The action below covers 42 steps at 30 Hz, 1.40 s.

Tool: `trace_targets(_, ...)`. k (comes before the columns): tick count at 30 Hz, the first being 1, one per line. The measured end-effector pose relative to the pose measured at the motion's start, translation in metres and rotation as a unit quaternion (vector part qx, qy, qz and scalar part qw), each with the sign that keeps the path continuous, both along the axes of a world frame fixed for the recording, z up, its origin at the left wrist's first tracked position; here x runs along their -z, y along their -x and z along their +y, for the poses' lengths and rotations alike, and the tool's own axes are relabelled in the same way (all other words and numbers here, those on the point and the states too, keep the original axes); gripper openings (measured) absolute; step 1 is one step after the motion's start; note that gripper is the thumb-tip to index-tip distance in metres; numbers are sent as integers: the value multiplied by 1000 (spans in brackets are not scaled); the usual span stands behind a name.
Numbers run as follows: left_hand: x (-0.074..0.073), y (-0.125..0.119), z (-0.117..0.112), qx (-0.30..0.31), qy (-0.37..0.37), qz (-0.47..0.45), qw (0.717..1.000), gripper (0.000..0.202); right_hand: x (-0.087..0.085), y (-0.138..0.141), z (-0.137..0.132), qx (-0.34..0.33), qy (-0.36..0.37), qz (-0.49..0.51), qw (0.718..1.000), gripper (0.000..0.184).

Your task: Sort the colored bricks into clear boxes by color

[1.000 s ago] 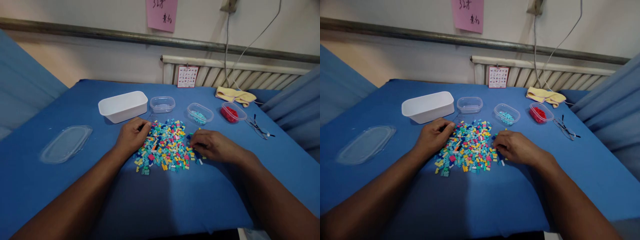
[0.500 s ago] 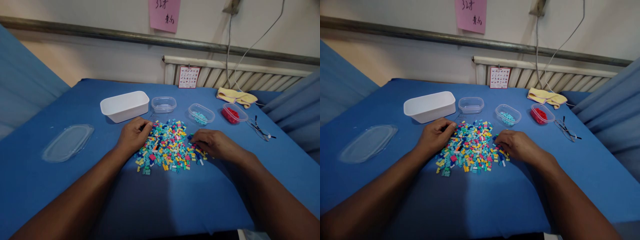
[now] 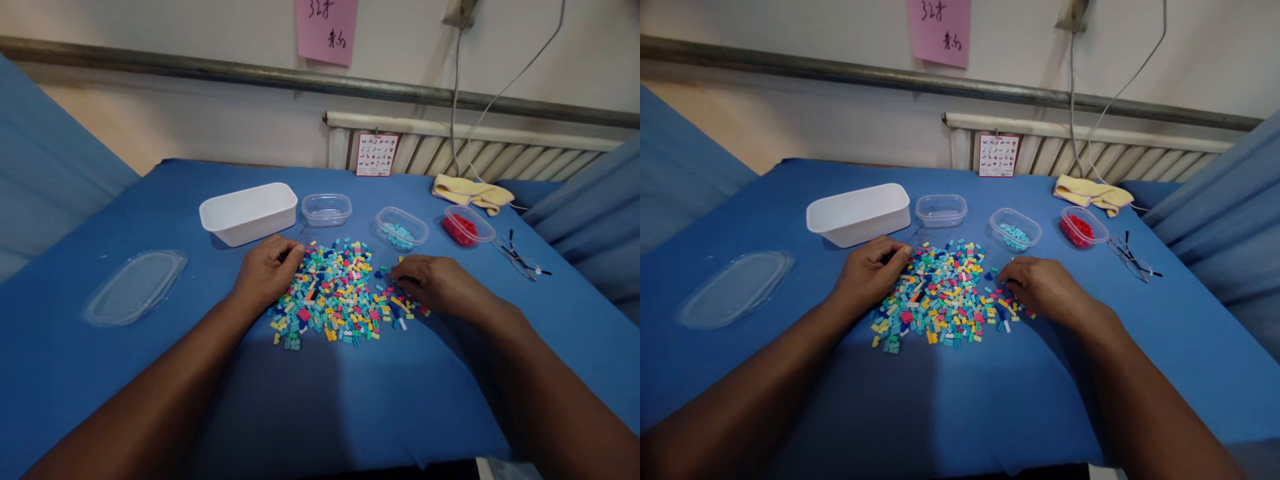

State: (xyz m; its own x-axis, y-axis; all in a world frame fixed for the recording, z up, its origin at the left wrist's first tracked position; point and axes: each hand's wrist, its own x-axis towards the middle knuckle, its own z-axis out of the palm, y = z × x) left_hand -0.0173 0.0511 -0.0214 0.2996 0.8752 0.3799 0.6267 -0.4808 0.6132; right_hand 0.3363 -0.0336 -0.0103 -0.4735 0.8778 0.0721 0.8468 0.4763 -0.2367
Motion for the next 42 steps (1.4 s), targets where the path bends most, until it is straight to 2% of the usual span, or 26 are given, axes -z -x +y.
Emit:
trace_targets(5, 1, 0, 1, 4, -2, -3, 1000, 30, 1, -1, 1, 21, 5, -15, 1000, 22)
trace_targets(9, 2, 0, 1, 5, -7, -8, 1000, 30, -2, 5, -1, 45, -12, 75, 996, 18)
trace_targets(12, 2, 0, 0, 2, -7, -1, 1000, 29, -3, 16, -4, 7, -28, 136, 990, 20)
trace_targets(16, 1, 0, -1, -7, -4, 3, 1000, 28, 3, 29, -7, -55, -25, 106, 993, 21)
trace_targets(20, 0, 0, -1, -4, -4, 3, 1000, 29, 4, 33, -8, -43, 1, 86, 995, 22)
trace_targets(26, 0, 0, -1, -6, 0, 5, 1000, 30, 0, 34, -10, -42, -3, 71, 997, 21)
trace_targets(33, 0, 0, 0, -1, 0, 4, 1000, 31, 4, 56, -8, 37, -15, 43, 998, 20)
trace_targets(36, 1, 0, 0, 3, -3, 4, 1000, 30, 3, 53, -8, 75, -17, 108, 991, 23)
trace_targets(39, 0, 0, 0, 2, -1, 3, 1000, 30, -3, 36, -5, 152, -43, 219, 963, 23)
trace_targets(42, 0, -1, -1, 1, 2, 5, 1000, 31, -8, 11, 6, 252, -114, 281, 919, 27)
